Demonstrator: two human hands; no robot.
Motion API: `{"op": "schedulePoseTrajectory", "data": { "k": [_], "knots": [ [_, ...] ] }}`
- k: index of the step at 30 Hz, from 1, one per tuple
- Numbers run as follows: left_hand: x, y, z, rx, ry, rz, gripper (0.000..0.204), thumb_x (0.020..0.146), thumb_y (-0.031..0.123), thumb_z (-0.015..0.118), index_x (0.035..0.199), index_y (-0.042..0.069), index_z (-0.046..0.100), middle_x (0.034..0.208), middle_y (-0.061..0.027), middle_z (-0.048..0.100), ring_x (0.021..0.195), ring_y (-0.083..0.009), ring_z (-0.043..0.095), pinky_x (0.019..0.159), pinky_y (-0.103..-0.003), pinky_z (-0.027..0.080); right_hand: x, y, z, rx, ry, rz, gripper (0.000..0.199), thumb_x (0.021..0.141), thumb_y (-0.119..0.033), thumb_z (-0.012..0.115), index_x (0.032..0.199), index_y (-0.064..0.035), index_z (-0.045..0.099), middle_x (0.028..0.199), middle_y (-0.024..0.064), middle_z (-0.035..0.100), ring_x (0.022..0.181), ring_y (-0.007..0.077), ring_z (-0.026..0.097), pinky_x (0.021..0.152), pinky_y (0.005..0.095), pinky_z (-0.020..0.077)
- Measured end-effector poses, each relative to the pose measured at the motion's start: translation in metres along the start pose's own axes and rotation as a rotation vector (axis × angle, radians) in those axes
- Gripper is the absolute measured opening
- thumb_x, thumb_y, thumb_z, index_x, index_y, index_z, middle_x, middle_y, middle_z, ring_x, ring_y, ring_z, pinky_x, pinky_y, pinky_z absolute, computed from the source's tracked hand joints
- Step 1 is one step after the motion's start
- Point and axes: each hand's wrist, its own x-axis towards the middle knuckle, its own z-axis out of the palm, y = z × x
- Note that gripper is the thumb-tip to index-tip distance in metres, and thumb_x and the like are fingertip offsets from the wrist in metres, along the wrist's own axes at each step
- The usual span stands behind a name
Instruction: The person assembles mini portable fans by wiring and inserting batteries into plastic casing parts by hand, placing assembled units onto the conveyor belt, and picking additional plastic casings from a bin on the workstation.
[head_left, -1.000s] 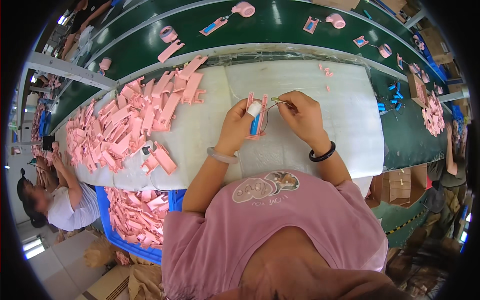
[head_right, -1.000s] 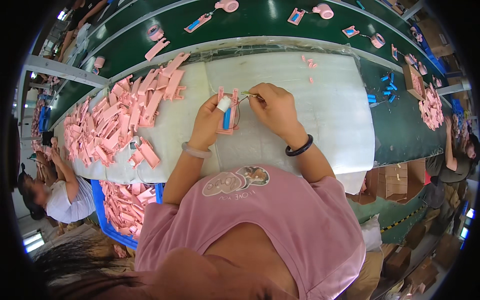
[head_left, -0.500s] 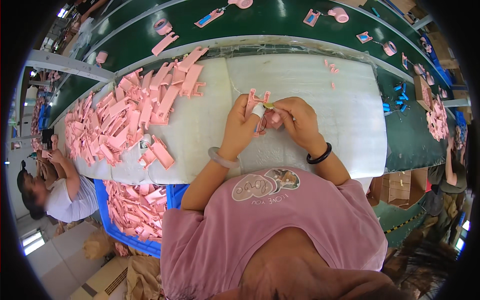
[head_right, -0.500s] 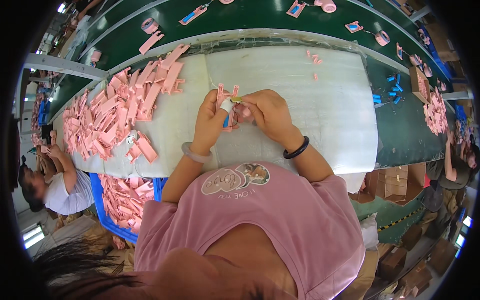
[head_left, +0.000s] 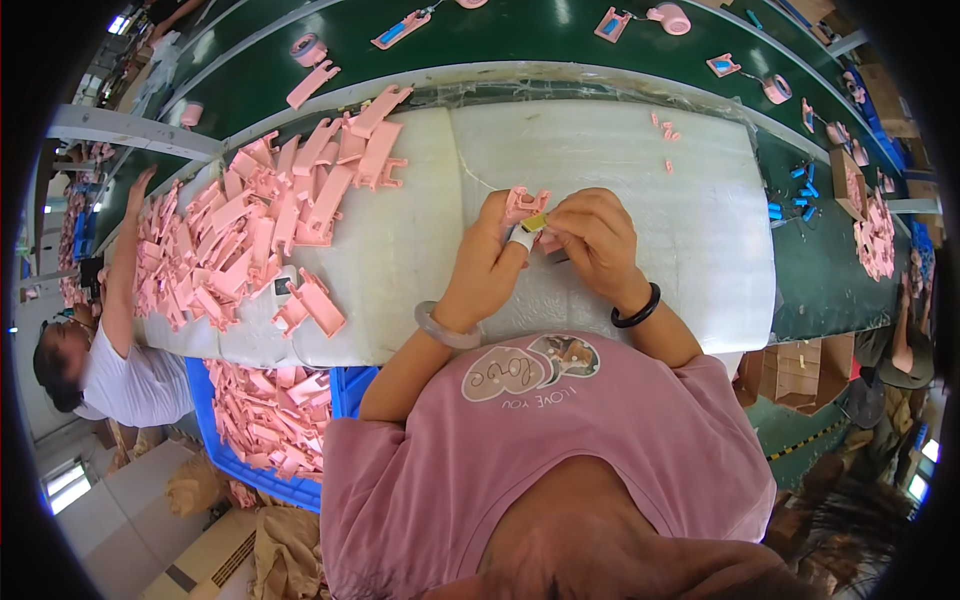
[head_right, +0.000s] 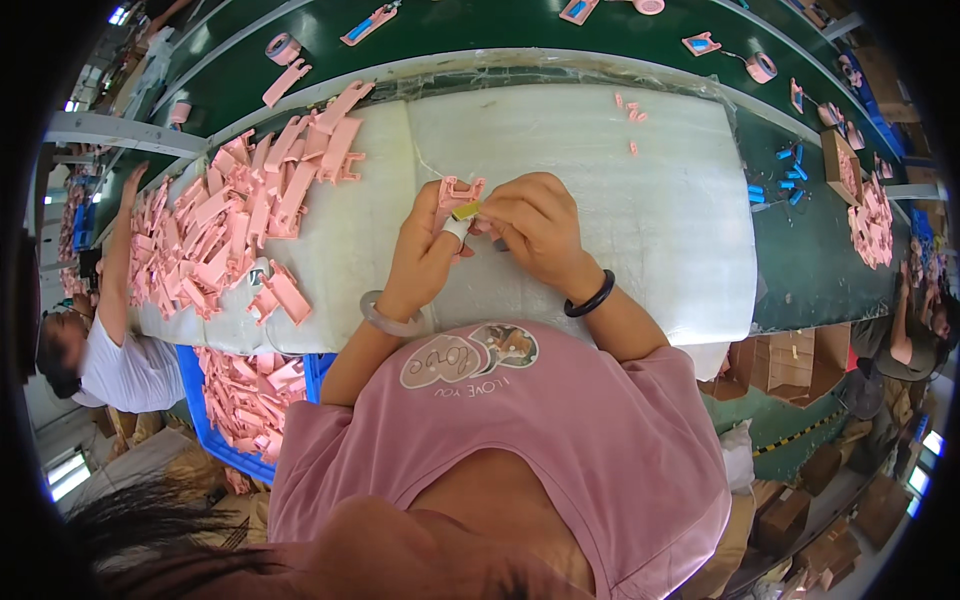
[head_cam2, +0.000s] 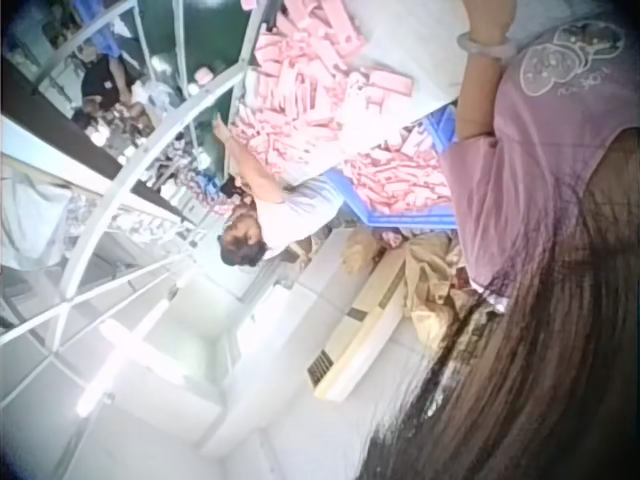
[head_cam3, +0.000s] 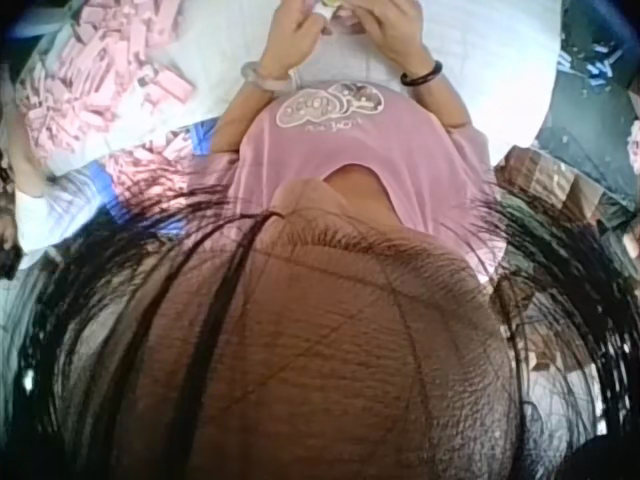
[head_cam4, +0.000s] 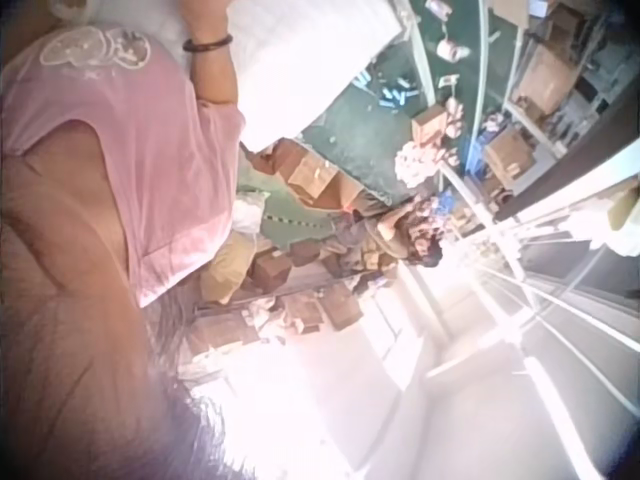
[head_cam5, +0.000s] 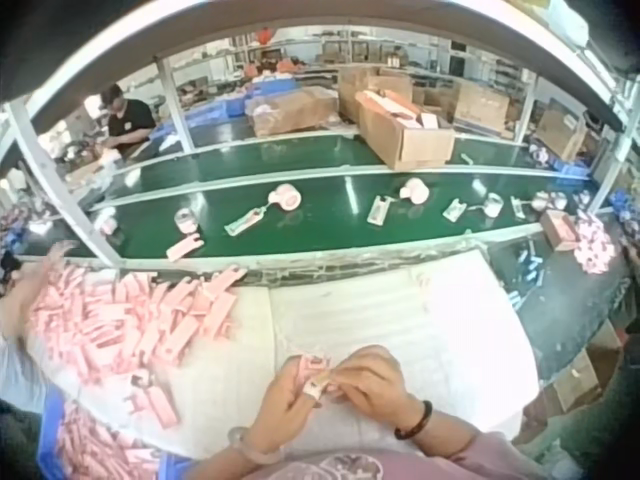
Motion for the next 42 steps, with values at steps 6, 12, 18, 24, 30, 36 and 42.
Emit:
{"op": "schedulePoseTrajectory", "data": {
  "k": [6, 12, 18, 24, 30, 36, 42],
  "knots": [
    [-0.001, -0.005, 0.000, -0.035, -0.078, 0.050, 0.036, 0.089, 0.002, 0.036, 0.124, 0.005, 0.042, 0.102, -0.0048, 0.056, 0.083, -0.0077, 0.055, 0.064, -0.020, 0.045, 0.001, 0.000, 0.001, -0.012, 0.023, -0.026, 0.027, 0.063, 0.001, 0.070, 0.088, -0.0103, 0.066, 0.085, 0.0022, 0.063, 0.077, 0.0229, 0.058, 0.074, 0.0368, 0.0472],
    [-0.001, -0.004, 0.003, -0.120, -0.085, 0.092, 0.035, 0.090, 0.002, 0.036, 0.125, 0.005, 0.042, 0.103, -0.0044, 0.057, 0.082, -0.0077, 0.055, 0.063, -0.020, 0.045, -0.001, 0.002, 0.002, -0.001, 0.015, -0.026, 0.026, 0.065, 0.001, 0.071, 0.087, -0.0107, 0.066, 0.085, 0.0016, 0.063, 0.077, 0.0219, 0.058, 0.080, 0.0381, 0.0478],
    [-0.002, 0.004, 0.009, -0.188, -0.018, 0.075, 0.037, 0.084, -0.007, 0.035, 0.120, -0.004, 0.044, 0.090, -0.0070, 0.055, 0.078, -0.0113, 0.053, 0.072, -0.025, 0.046, -0.002, 0.002, 0.004, -0.005, 0.026, -0.019, 0.024, 0.066, 0.000, 0.071, 0.087, -0.0104, 0.065, 0.085, 0.0018, 0.063, 0.077, 0.0210, 0.058, 0.082, 0.0388, 0.0479],
    [-0.004, 0.000, 0.007, -0.168, -0.013, 0.099, 0.038, 0.085, -0.007, 0.035, 0.122, -0.004, 0.044, 0.091, -0.0072, 0.055, 0.078, -0.0122, 0.054, 0.073, -0.025, 0.047, 0.001, -0.002, 0.004, 0.000, -0.009, 0.020, 0.021, 0.068, 0.000, 0.070, 0.086, -0.0096, 0.065, 0.083, 0.0019, 0.064, 0.076, 0.0196, 0.060, 0.085, 0.0399, 0.0469],
    [-0.007, -0.006, 0.011, -0.118, -0.003, 0.200, 0.029, 0.093, 0.003, 0.043, 0.122, -0.002, 0.047, 0.093, -0.0073, 0.058, 0.080, -0.0116, 0.057, 0.072, -0.025, 0.047, 0.003, -0.002, -0.001, 0.049, -0.054, 0.048, 0.020, 0.070, 0.001, 0.068, 0.087, -0.0097, 0.064, 0.081, 0.0014, 0.064, 0.074, 0.0181, 0.061, 0.089, 0.0420, 0.0446],
    [-0.007, -0.015, 0.011, -0.087, 0.034, 0.156, 0.028, 0.096, 0.008, 0.044, 0.122, -0.002, 0.048, 0.095, -0.0076, 0.061, 0.078, -0.0116, 0.058, 0.072, -0.025, 0.049, 0.004, -0.002, -0.001, 0.049, -0.073, 0.036, 0.021, 0.070, 0.001, 0.068, 0.087, -0.0100, 0.064, 0.079, 0.0012, 0.063, 0.073, 0.0177, 0.061, 0.090, 0.0425, 0.0438],
    [-0.002, -0.010, 0.010, -0.017, 0.058, 0.168, 0.027, 0.098, 0.013, 0.042, 0.119, -0.002, 0.049, 0.087, -0.0065, 0.060, 0.070, -0.0108, 0.057, 0.066, -0.024, 0.049, 0.005, -0.004, 0.002, 0.018, -0.065, 0.045, 0.018, 0.071, 0.000, 0.068, 0.087, -0.0096, 0.064, 0.078, 0.0013, 0.063, 0.072, 0.0187, 0.060, 0.090, 0.0413, 0.0438]
  ]
}}
